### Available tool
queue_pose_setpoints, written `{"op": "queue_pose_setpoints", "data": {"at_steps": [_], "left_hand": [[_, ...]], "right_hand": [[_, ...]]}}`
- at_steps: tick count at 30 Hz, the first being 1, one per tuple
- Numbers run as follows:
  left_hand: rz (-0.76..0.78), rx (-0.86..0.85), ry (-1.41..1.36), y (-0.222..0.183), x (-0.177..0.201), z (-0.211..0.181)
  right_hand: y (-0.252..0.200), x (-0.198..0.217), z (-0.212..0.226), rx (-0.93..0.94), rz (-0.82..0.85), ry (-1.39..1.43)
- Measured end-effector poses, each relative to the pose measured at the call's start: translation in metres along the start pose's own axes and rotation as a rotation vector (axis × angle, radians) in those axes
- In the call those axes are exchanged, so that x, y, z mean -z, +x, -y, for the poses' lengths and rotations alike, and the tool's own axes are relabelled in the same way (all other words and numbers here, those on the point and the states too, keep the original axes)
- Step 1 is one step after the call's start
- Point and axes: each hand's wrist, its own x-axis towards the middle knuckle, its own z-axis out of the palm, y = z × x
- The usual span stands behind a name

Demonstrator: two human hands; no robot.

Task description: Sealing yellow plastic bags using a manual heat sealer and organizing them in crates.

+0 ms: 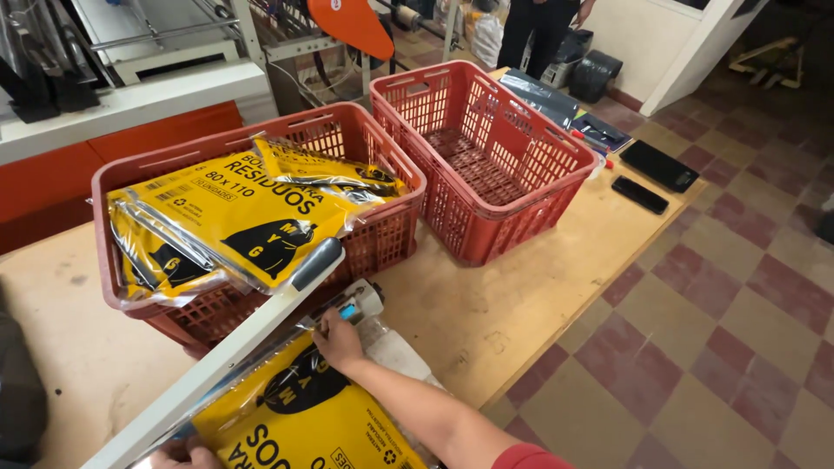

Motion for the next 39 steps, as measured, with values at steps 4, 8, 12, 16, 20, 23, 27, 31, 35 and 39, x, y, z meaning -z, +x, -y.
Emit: {"op": "queue_pose_setpoints", "data": {"at_steps": [4, 8, 12, 16, 20, 23, 27, 31, 35, 39], "left_hand": [[0.006, 0.0, 0.004, -0.003, 0.003, -0.003], [0.016, -0.008, 0.019, -0.004, 0.006, -0.006], [0.059, 0.028, -0.025, -0.004, 0.01, -0.007], [0.065, 0.002, -0.063, 0.008, -0.002, 0.024], [0.022, 0.011, -0.016, 0.013, -0.007, 0.034], [0.029, 0.037, 0.039, 0.007, 0.003, 0.015], [0.08, 0.102, 0.122, 0.005, 0.011, 0.002], [0.07, 0.064, 0.114, 0.01, 0.007, 0.019], [0.085, 0.077, 0.139, 0.012, 0.008, 0.021], [0.079, 0.045, 0.191, 0.015, 0.004, 0.034]], "right_hand": [[0.002, -0.004, -0.008, 0.055, -0.089, -0.057], [0.0, -0.001, -0.002, 0.034, -0.034, -0.066], [0.003, -0.005, -0.008, 0.057, -0.009, -0.041], [-0.001, 0.002, 0.002, 0.032, 0.009, -0.031], [0.001, -0.002, -0.006, 0.081, 0.001, -0.039], [0.001, -0.001, -0.003, 0.082, -0.002, -0.039], [0.003, -0.003, -0.008, 0.101, -0.015, -0.048], [0.002, -0.001, -0.005, 0.077, 0.007, -0.052], [0.006, -0.006, -0.014, 0.103, -0.019, -0.06], [0.007, -0.007, -0.015, 0.105, -0.031, -0.072]]}}
